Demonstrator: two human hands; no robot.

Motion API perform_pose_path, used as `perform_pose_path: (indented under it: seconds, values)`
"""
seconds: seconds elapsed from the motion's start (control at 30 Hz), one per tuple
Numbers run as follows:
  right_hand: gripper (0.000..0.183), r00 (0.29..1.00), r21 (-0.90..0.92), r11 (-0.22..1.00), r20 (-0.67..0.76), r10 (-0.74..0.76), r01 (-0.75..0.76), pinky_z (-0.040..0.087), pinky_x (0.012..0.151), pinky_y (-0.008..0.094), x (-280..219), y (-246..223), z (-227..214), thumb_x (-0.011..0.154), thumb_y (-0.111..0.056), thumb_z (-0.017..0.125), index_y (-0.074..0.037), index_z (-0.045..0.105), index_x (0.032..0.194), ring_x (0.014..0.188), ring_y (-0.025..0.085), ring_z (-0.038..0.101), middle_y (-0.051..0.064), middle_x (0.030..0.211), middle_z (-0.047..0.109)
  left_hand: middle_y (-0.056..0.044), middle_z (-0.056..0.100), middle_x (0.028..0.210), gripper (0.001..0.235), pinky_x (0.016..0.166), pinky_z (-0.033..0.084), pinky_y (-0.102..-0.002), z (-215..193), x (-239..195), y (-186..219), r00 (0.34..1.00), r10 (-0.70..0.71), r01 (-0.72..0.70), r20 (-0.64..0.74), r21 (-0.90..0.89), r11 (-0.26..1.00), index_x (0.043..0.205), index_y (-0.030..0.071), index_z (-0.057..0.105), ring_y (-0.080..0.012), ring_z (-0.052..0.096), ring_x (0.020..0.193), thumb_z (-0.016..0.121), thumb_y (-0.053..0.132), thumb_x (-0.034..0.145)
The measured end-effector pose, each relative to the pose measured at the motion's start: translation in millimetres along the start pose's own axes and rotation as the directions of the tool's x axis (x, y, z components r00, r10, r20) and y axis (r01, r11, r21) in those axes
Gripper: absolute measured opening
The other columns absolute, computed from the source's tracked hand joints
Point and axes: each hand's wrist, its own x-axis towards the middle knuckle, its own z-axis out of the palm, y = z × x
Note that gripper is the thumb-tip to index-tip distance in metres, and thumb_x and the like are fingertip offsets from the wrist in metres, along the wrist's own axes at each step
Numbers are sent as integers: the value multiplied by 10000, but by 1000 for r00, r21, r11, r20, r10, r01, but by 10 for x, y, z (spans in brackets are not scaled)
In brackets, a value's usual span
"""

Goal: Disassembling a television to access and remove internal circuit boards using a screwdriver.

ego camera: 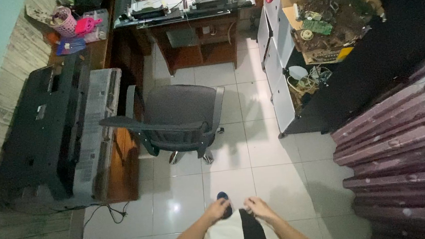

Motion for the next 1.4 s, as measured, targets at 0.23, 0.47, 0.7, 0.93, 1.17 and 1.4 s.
perform_pose_path:
  seconds: [0.23,0.47,0.7,0.93,1.17,1.4]
  values:
    - [431,985,-1,986,-41,-165,165,546,778,292,747,-601,-273,999,-384,526,-55,615,1263,802,174,707,117,977,722,-140,631,1294,432,894,567,-363,-647,481,279,999,-32,32,1,-77,997,1307,146,598,-280,626,1165,566,436,987]
    - [337,964,20,968,-95,-247,250,597,627,282,1228,-963,-665,954,-248,607,6,664,1169,703,195,735,170,887,746,-67,719,963,383,538,533,-207,-758,1456,436,1000,10,-19,-27,-358,934,1286,167,606,-127,696,722,638,385,973]
    - [316,990,-118,986,94,-108,119,513,637,226,2859,82,-1642,958,-341,655,-72,715,1114,686,102,609,40,859,707,-61,657,1292,411,983,504,-388,-958,1787,1045,991,-131,131,4,-39,991,1301,210,642,-233,623,1204,592,440,964]
    - [436,983,-191,980,166,80,-47,600,770,344,2710,-840,-3251,989,-416,587,-178,585,1355,906,206,721,113,1169,709,-127,661,1292,469,1048,464,-446,-1118,2354,2204,998,-40,47,-40,208,977,1255,123,673,-321,587,1259,540,426,922]
    - [473,983,-68,996,168,75,-64,596,625,286,3142,-1259,-3571,987,-385,584,-122,534,1377,757,181,715,91,1059,672,-106,706,1189,414,951,510,-454,-1259,2830,2946,998,42,-36,-52,109,993,1207,165,684,-331,635,1177,592,447,918]
    - [438,984,-246,965,173,-45,88,569,818,382,4284,-863,-3262,964,-403,619,-120,647,1297,953,230,709,129,1132,708,-23,686,1195,353,720,547,-332,-1782,3143,3046,999,-36,36,-32,12,999,1202,241,659,-234,670,1028,616,479,945]
